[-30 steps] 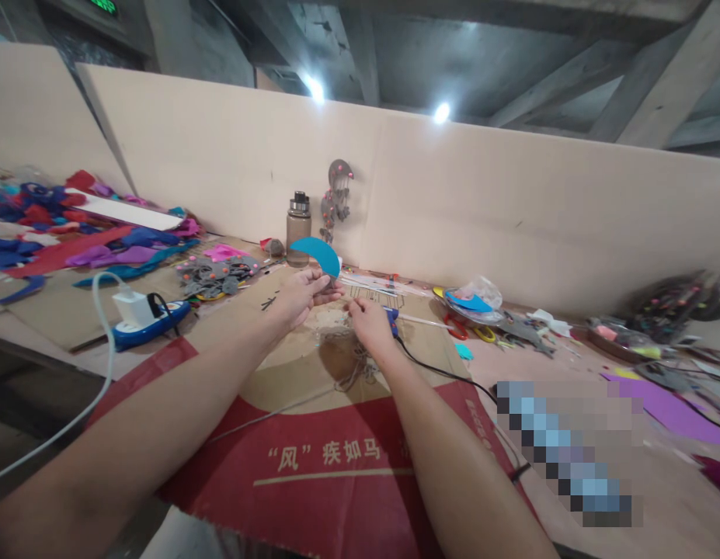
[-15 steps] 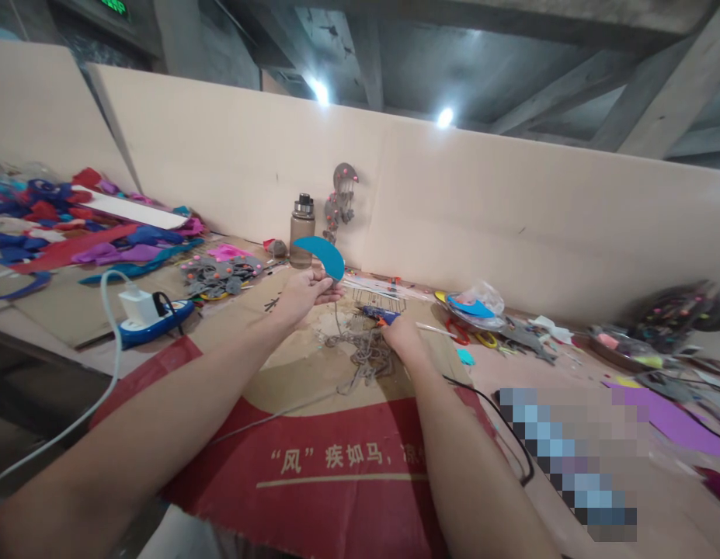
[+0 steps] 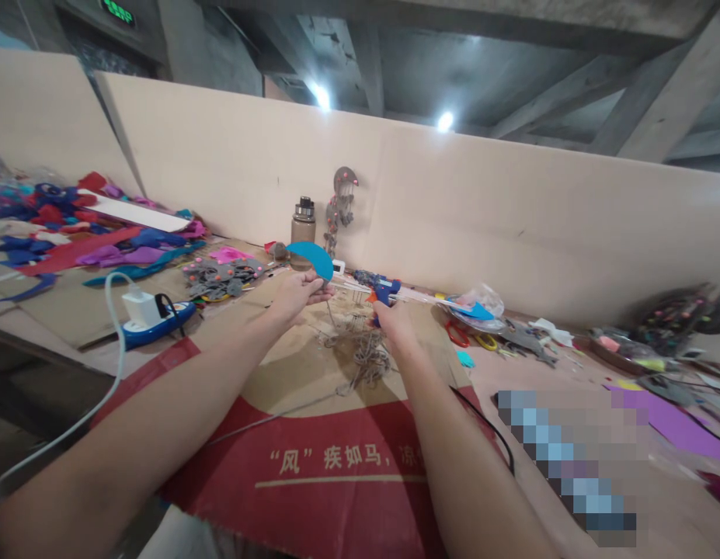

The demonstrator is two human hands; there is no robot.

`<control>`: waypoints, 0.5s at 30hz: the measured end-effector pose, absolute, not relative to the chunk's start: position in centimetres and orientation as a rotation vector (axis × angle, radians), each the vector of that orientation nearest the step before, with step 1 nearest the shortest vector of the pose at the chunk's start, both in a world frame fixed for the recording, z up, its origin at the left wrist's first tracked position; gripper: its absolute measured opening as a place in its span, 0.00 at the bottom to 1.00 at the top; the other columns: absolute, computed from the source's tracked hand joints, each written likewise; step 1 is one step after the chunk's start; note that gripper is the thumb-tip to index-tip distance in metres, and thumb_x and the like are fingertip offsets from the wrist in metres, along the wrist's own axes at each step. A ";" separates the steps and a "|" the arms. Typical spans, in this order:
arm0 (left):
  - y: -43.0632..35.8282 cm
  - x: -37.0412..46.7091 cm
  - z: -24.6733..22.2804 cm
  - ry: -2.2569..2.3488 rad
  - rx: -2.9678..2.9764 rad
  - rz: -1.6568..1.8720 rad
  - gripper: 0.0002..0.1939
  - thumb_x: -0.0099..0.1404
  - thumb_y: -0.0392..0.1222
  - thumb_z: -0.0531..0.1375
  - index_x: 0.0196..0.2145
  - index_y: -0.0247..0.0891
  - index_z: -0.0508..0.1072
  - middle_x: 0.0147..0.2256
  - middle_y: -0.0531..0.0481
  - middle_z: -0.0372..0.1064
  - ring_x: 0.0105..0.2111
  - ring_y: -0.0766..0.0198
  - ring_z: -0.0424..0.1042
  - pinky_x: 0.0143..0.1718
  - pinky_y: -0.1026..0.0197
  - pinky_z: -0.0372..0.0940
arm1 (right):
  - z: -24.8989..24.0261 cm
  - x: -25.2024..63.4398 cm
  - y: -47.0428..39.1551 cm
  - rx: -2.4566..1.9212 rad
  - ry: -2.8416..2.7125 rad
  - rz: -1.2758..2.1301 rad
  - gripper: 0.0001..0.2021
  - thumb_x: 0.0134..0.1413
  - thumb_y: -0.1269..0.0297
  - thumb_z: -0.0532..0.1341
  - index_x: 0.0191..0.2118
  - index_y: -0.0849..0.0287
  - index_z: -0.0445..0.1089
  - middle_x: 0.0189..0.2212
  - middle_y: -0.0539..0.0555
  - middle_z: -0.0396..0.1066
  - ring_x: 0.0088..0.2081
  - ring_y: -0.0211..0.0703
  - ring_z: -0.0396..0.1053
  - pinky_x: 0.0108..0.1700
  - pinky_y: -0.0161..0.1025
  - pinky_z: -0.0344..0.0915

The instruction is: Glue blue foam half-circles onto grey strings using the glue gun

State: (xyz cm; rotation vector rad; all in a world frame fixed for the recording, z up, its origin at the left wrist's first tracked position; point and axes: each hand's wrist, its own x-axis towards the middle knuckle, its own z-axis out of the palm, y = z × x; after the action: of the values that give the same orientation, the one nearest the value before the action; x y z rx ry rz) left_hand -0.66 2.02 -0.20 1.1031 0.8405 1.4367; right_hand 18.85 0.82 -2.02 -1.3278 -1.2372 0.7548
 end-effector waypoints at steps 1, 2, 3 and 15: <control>2.1 -0.8 -0.2 0.845 1.094 1.437 0.05 0.63 0.29 0.58 0.29 0.29 0.70 0.27 0.46 0.72 0.27 0.68 0.74 0.42 0.57 0.71 | -1.7 18.5 0.5 -1.321 -1.184 0.823 0.02 0.40 0.66 0.59 0.25 0.57 0.64 0.20 0.50 0.66 0.21 0.37 0.64 0.22 0.35 0.63; 2.2 -0.8 -0.2 0.848 1.086 1.435 0.05 0.63 0.28 0.57 0.29 0.29 0.70 0.26 0.46 0.72 0.27 0.68 0.74 0.42 0.57 0.71 | -1.4 18.2 0.2 -1.305 -1.147 0.867 0.03 0.40 0.67 0.59 0.26 0.57 0.64 0.21 0.51 0.67 0.21 0.37 0.64 0.22 0.34 0.62; 2.3 -0.9 -0.2 0.851 1.078 1.435 0.06 0.64 0.28 0.56 0.29 0.29 0.70 0.26 0.46 0.72 0.27 0.69 0.74 0.43 0.57 0.71 | -1.2 17.9 0.0 -1.280 -1.138 0.875 0.05 0.39 0.68 0.58 0.28 0.56 0.64 0.23 0.51 0.67 0.22 0.37 0.64 0.21 0.34 0.61; 2.9 -1.3 -0.6 0.861 1.016 1.455 0.09 0.64 0.28 0.55 0.26 0.30 0.69 0.23 0.47 0.71 0.27 0.68 0.73 0.46 0.54 0.70 | 0.7 16.2 -2.3 -1.164 -1.312 0.700 0.19 0.39 0.69 0.56 0.43 0.53 0.61 0.25 0.46 0.69 0.22 0.37 0.63 0.24 0.35 0.58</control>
State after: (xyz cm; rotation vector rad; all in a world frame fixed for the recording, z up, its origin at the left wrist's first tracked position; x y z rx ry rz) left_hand -1.26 2.95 -0.56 1.0156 0.8612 1.4547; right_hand 16.25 -2.33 0.73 -1.1641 -1.3123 0.6995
